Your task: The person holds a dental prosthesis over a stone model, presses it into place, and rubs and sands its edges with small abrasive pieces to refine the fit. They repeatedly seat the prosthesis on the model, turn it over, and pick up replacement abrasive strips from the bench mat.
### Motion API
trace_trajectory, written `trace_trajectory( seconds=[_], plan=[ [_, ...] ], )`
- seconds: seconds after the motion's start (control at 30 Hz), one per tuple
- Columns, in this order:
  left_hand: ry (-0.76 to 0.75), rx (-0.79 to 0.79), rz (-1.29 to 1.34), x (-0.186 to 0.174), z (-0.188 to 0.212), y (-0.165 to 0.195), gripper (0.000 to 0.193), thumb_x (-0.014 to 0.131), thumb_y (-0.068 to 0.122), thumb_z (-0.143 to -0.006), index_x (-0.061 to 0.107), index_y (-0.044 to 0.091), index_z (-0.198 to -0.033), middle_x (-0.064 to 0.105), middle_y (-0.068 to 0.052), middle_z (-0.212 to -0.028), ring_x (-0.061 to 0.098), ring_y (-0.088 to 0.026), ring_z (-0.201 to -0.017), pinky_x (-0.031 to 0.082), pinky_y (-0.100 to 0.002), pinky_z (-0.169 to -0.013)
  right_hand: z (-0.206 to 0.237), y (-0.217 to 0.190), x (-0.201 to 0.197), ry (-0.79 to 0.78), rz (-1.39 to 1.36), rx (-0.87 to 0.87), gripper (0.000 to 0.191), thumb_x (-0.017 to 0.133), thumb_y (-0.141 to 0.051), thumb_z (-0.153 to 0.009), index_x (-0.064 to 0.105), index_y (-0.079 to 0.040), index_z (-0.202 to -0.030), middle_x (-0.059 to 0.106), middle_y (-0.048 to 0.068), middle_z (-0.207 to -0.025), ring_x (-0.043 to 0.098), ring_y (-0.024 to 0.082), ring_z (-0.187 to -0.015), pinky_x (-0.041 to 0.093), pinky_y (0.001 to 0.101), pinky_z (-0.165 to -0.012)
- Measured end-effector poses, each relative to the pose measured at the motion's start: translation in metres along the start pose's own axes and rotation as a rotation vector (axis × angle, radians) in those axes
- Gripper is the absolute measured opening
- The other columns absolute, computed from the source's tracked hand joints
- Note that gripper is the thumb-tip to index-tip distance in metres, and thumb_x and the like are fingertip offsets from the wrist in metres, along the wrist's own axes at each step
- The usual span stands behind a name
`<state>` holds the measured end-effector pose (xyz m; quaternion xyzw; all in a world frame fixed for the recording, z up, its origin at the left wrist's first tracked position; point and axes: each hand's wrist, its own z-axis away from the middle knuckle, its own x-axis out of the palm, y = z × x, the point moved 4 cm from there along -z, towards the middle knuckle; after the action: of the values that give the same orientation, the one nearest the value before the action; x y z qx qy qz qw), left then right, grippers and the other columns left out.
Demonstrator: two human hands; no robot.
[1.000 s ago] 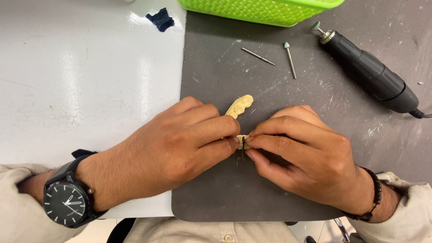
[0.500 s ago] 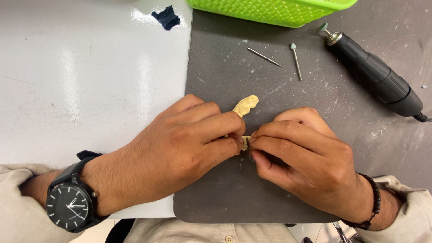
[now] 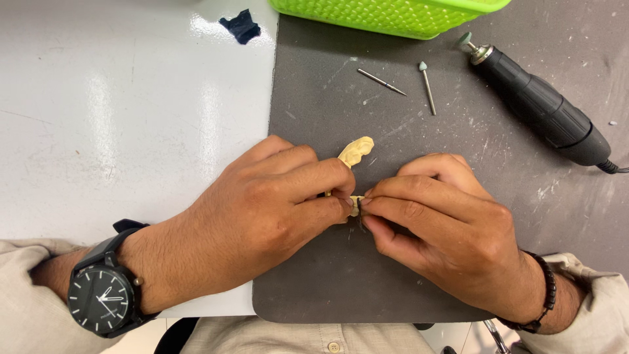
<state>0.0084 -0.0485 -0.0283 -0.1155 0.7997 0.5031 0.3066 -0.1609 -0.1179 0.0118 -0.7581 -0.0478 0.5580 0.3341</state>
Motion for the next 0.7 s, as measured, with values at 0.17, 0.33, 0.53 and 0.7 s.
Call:
trace_trajectory(
  seconds=[0.17, 0.33, 0.53, 0.7],
  plan=[
    [0.008, 0.003, 0.016, -0.0012, -0.0006, 0.0002, 0.005, 0.071, 0.013, -0.094, 0.071, 0.008, -0.094, 0.063, 0.001, -0.103, 0.063, -0.014, -0.093, 0.047, -0.033, -0.082, 0.0015, 0.0015, -0.0004, -0.006, 0.004, 0.005, 0.029, 0.087, -0.002, -0.069, 0.071, -0.005, -0.094, 0.071, 0.004, -0.097, 0.067, 0.023, -0.09, 0.051, 0.0355, -0.08],
    [0.001, -0.006, 0.028, -0.0013, -0.001, 0.0012, 0.004, 0.071, 0.013, -0.093, 0.072, 0.009, -0.094, 0.064, 0.001, -0.104, 0.063, -0.014, -0.093, 0.048, -0.034, -0.083, 0.0031, 0.002, -0.0018, -0.01, 0.01, -0.003, 0.029, 0.087, -0.003, -0.07, 0.071, -0.005, -0.094, 0.071, 0.004, -0.097, 0.066, 0.024, -0.091, 0.05, 0.0372, -0.081],
    [-0.003, -0.004, 0.016, -0.0002, -0.0023, 0.0006, 0.005, 0.072, 0.014, -0.093, 0.071, 0.009, -0.094, 0.064, 0.001, -0.104, 0.063, -0.014, -0.092, 0.047, -0.034, -0.082, 0.0022, 0.0021, -0.0025, -0.012, 0.021, -0.024, 0.029, 0.087, -0.003, -0.071, 0.071, -0.005, -0.095, 0.071, 0.004, -0.097, 0.066, 0.023, -0.09, 0.05, 0.0382, -0.081],
    [0.014, 0.006, 0.02, 0.0001, -0.0014, 0.0, 0.007, 0.073, 0.015, -0.093, 0.07, 0.009, -0.093, 0.064, 0.001, -0.105, 0.063, -0.014, -0.093, 0.047, -0.034, -0.082, 0.0012, 0.0019, -0.0028, -0.006, 0.013, -0.036, 0.028, 0.087, -0.003, -0.072, 0.071, -0.005, -0.094, 0.071, 0.004, -0.097, 0.067, 0.023, -0.089, 0.05, 0.0379, -0.08]
  ],
)
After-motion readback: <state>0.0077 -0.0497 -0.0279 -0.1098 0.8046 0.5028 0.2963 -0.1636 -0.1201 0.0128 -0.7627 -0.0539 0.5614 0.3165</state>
